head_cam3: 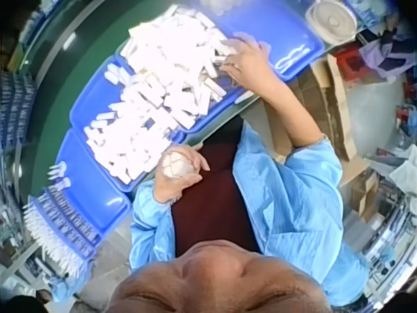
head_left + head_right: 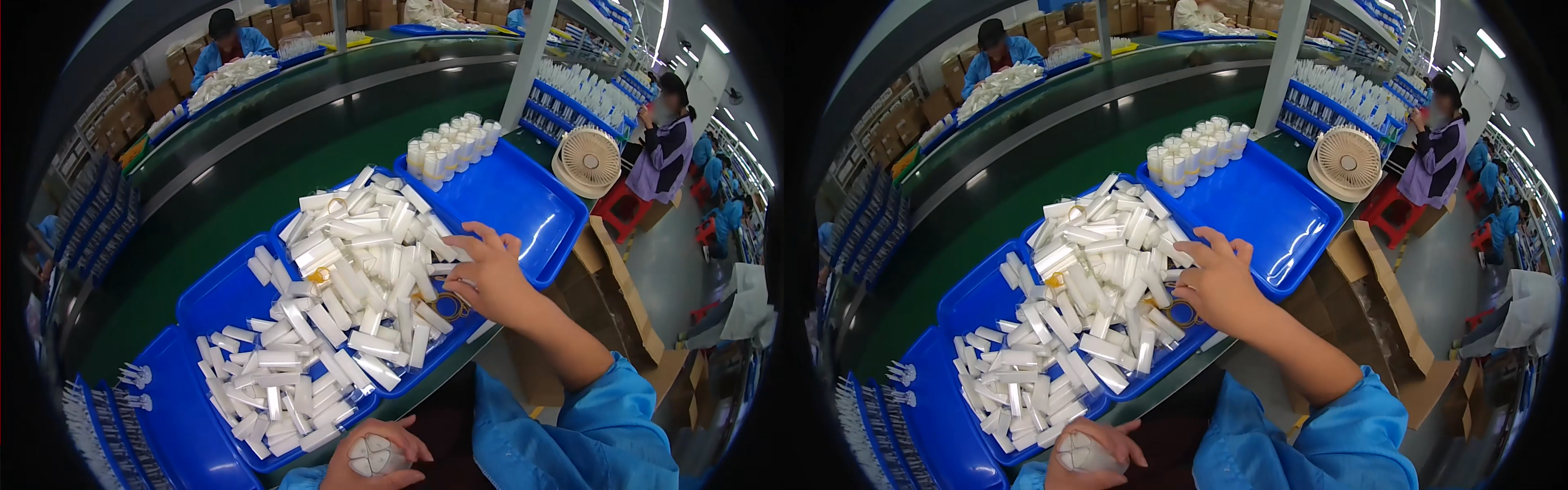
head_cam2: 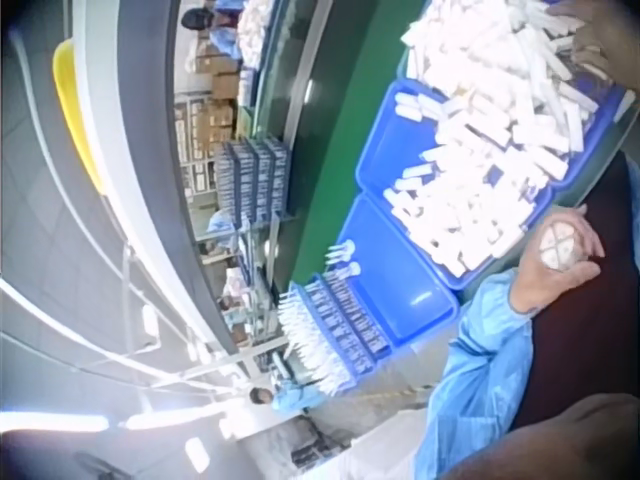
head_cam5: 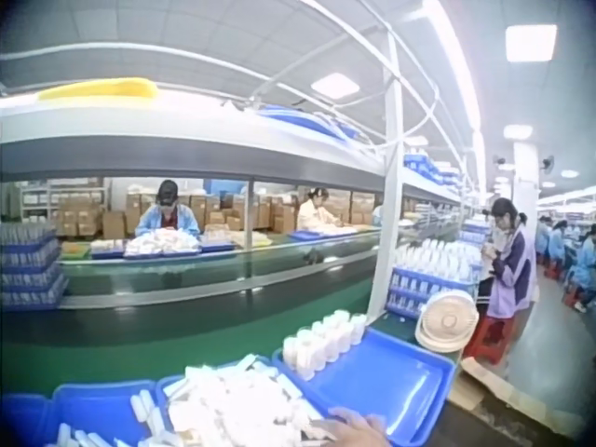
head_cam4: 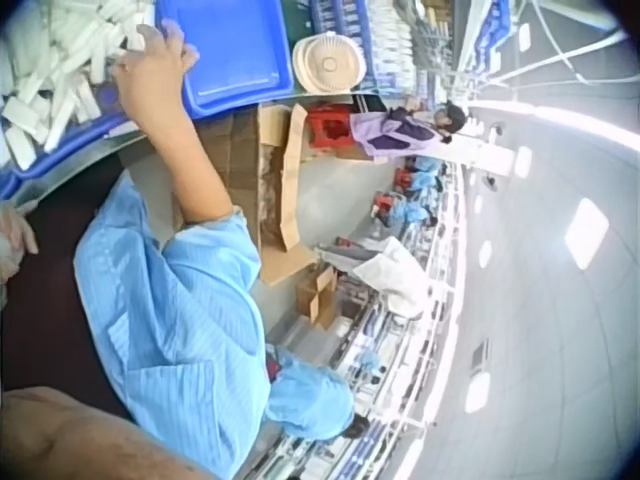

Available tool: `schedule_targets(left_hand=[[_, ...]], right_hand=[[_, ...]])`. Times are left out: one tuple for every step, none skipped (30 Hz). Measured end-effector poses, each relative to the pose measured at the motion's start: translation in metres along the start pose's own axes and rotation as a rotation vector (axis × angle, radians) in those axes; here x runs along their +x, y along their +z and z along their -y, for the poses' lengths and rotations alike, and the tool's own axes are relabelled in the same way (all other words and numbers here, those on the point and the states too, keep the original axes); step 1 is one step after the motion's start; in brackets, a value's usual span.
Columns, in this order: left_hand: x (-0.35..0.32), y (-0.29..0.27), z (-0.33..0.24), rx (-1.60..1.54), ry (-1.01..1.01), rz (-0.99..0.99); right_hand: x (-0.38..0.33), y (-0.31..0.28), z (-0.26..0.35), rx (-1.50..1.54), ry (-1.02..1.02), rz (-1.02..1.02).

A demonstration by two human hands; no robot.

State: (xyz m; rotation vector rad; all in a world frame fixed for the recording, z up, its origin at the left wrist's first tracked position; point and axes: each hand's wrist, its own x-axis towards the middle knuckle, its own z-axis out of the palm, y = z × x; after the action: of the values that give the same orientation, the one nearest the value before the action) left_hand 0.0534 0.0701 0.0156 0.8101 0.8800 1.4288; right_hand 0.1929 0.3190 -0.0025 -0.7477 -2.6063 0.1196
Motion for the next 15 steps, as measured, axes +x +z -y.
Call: schedule_targets(left_hand=[[0.001,0.001,-0.001,0.022,-0.014,-0.082],[0.002,0.003,-0.002,0.044,-0.028,-0.164],[0.002,0.004,-0.003,0.067,-0.041,-0.248],[0.006,0.007,-0.003,0.063,-0.002,-0.328],[0.010,0.010,-0.005,0.029,0.000,-0.380],[0.013,0.013,-0.008,-0.006,0.003,-0.433],[0.014,0.014,-0.010,-0.041,0.007,-0.485],[0.012,0.010,-0.006,-0.028,-0.003,-0.483],[0.013,0.006,-0.001,-0.021,0.061,-0.485],[0.015,0.003,0.004,-0.016,0.126,-0.484],[0.017,0.002,0.007,-0.010,0.190,-0.483],[0.020,0.004,0.006,-0.015,0.218,-0.487],[0.017,0.002,0.006,-0.086,0.206,-0.457],[0.014,0.000,0.007,-0.157,0.194,-0.425],[0.011,-0.002,0.008,-0.230,0.187,-0.391]], right_hand=[[0.005,-0.006,0.001,0.059,-0.008,0.015],[0.010,-0.012,0.002,0.118,-0.018,0.031],[0.013,-0.018,0.006,0.179,-0.029,0.045],[0.015,-0.022,0.011,0.315,-0.055,0.098],[0.017,-0.024,0.015,0.455,-0.083,0.153],[0.019,-0.027,0.021,0.595,-0.111,0.209],[0.019,-0.029,0.030,0.651,-0.168,0.233],[0.018,-0.030,0.041,0.712,-0.222,0.259],[0.015,-0.032,0.052,0.770,-0.277,0.284],[0.013,-0.035,0.063,0.719,-0.308,0.292],[0.011,-0.033,0.071,0.741,-0.329,0.305],[0.010,-0.032,0.077,0.758,-0.347,0.318],[0.008,-0.030,0.083,0.774,-0.364,0.330],[0.008,-0.029,0.087,0.764,-0.376,0.302],[0.007,-0.028,0.088,0.866,-0.380,0.363]])
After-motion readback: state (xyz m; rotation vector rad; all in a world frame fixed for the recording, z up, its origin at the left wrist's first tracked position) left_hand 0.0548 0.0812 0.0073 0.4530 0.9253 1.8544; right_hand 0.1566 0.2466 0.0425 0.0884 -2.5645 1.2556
